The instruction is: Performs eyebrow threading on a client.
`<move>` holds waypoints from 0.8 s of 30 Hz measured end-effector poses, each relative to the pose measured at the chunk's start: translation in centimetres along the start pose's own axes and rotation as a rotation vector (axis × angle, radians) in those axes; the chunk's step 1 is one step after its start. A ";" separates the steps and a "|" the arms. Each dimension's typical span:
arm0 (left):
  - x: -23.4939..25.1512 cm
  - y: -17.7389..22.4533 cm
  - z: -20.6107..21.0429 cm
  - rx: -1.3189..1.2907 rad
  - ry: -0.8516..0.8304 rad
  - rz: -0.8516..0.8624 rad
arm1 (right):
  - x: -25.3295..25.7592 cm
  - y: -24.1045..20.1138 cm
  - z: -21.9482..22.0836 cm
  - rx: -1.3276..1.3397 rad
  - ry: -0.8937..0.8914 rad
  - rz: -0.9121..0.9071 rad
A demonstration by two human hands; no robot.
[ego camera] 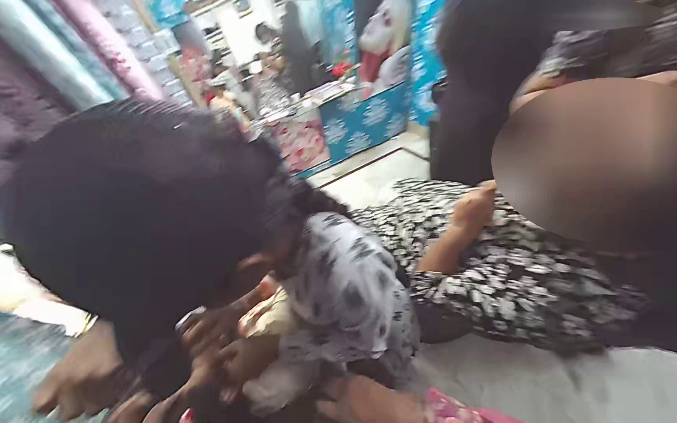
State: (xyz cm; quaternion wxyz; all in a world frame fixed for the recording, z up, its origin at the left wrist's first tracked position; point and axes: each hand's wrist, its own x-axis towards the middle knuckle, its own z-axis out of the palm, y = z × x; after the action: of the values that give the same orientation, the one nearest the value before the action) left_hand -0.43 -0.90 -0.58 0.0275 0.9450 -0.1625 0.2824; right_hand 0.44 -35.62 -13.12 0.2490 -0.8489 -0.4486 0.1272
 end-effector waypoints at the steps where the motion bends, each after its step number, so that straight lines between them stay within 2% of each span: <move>1: 0.1 0.2 0.1 0.002 0.029 0.006 | 0.0 -0.1 -0.4 0.025 -0.049 0.005; 3: -0.1 0.0 0.7 0.026 0.100 -0.004 | 0.2 0.1 -0.8 0.038 -0.108 0.005; 5: -0.1 -0.2 1.0 0.043 0.130 -0.006 | 0.2 0.1 -0.9 0.034 -0.086 -0.007; 16: 0.0 -0.3 0.9 0.057 0.106 -0.004 | 0.1 0.2 -0.6 0.006 -0.004 -0.044; 19: 0.0 -0.3 0.8 0.048 0.102 -0.008 | 0.1 -0.1 -0.7 0.028 -0.009 -0.007; 22: 0.0 -0.4 0.7 0.041 0.095 -0.009 | 0.5 -0.9 -2.1 0.105 -0.100 0.072; 24: 0.0 -0.4 0.7 0.041 0.094 -0.007 | 0.6 -0.9 -1.7 0.086 0.028 0.012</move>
State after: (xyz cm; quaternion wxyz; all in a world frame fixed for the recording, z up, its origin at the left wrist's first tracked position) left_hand 0.08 -0.61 -1.17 0.0165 0.9317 -0.1517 0.3295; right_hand 0.89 -35.21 -11.16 0.2907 -0.8418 -0.4340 0.1359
